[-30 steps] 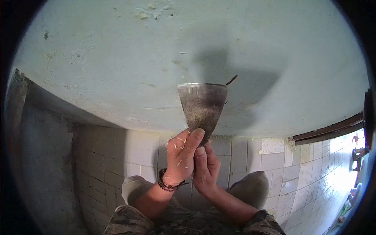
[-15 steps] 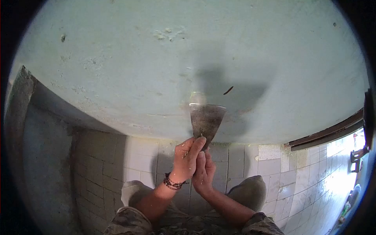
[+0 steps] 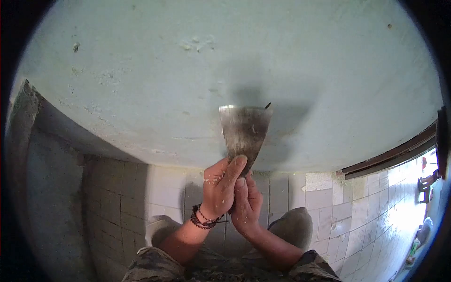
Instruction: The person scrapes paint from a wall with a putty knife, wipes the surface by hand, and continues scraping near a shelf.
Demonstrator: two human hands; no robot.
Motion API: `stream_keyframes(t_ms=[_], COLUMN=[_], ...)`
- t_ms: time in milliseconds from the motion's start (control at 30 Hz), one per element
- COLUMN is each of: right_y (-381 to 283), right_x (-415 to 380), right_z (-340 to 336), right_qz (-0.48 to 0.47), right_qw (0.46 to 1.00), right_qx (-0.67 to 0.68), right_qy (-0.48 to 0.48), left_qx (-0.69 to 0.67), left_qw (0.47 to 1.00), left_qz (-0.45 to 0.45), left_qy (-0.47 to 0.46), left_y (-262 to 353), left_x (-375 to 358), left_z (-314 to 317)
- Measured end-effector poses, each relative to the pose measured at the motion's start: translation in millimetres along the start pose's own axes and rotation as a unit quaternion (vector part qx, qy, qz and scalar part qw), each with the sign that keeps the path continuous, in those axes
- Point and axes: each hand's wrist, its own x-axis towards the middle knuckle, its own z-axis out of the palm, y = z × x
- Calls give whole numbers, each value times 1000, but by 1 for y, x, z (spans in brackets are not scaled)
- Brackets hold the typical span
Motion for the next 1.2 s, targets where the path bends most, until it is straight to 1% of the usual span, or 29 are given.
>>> stream_keyframes(t_ms=[33,67,100,133,200,233,267,300,333,400,433,467,533,600,633,667,700,733,767,833,900,933,967,1000,1033,1067,1100,1133,1200], right_y=[7,22,23,21,8,3,-2,-5,-3,2,1,0,-5,-10,-8,-3,0,2,4,-1,-7,-7,-8,-10,-4,8,9,9,3], right_x=[0,-3,-1,1,-1,-2,-1,1,2,2,1,1,1,2,1,4,6,5,3,4,6,4,6,9,7,3,4,7,9], right_z=[-1,-5,-3,-3,-3,-2,-1,0,-1,-3,-2,1,4,4,3,1,0,-1,-3,-1,3,2,0,0,-2,-7,-6,-5,-4], right_qz=[-5,-5,-7,-9,-7,-4,-7,-12,-18,-42,-47,-37,-25,14,17,-7,-30,-32,-14,6,-55,-45,-44,-49,-53,-24,4,0,-26], right_qw=[1000,999,997,997,1000,1000,1000,999,999,996,996,998,999,999,999,1000,999,999,1000,1000,998,998,999,999,999,1000,999,999,998], right_qx=[-2,39,80,81,-28,-28,2,32,31,-75,-74,-47,-20,32,31,23,15,16,20,24,-26,-27,-15,-1,0,4,8,10,-47], right_qy=[-1,5,10,10,-2,-2,-15,-29,-32,1,-1,8,19,18,18,17,16,14,14,17,29,30,18,6,4,19,34,33,37], left_qx=[2,6,5,17,30,1,-27,-44,-45,12,78,79,28,4,-21,-21,7,34,34,21,0,-20,-30,-29,15,59,193,193,100], left_qw=[1000,1000,1000,1000,999,1000,999,999,999,1000,995,995,1000,1000,1000,1000,1000,999,999,1000,1000,1000,999,999,1000,998,958,956,990], left_qz=[-10,-22,-18,-14,-17,-22,-23,-22,-16,-26,54,59,1,-2,-1,0,13,29,33,2,-8,-17,8,13,24,38,214,218,99], left_qy=[3,7,7,8,10,8,6,-12,-13,-2,-18,-19,-4,7,20,21,9,-4,-4,-3,-1,4,-10,-10,-4,1,18,18,21], left_y=[-7,-13,-18,-23,-18,-4,5,9,2,-14,-13,-11,-3,6,8,3,-3,-6,-7,1,8,10,12,8,-2,-15,-19,-21,-16], left_x=[-2,-5,-6,-6,-6,-2,0,0,-1,-2,-3,-2,-2,2,2,1,0,0,1,1,5,5,5,6,4,3,5,7,4], left_z=[0,0,-2,-4,-3,1,4,3,1,-2,-1,-1,2,10,13,11,8,6,6,8,10,10,9,9,7,6,8,7,8])
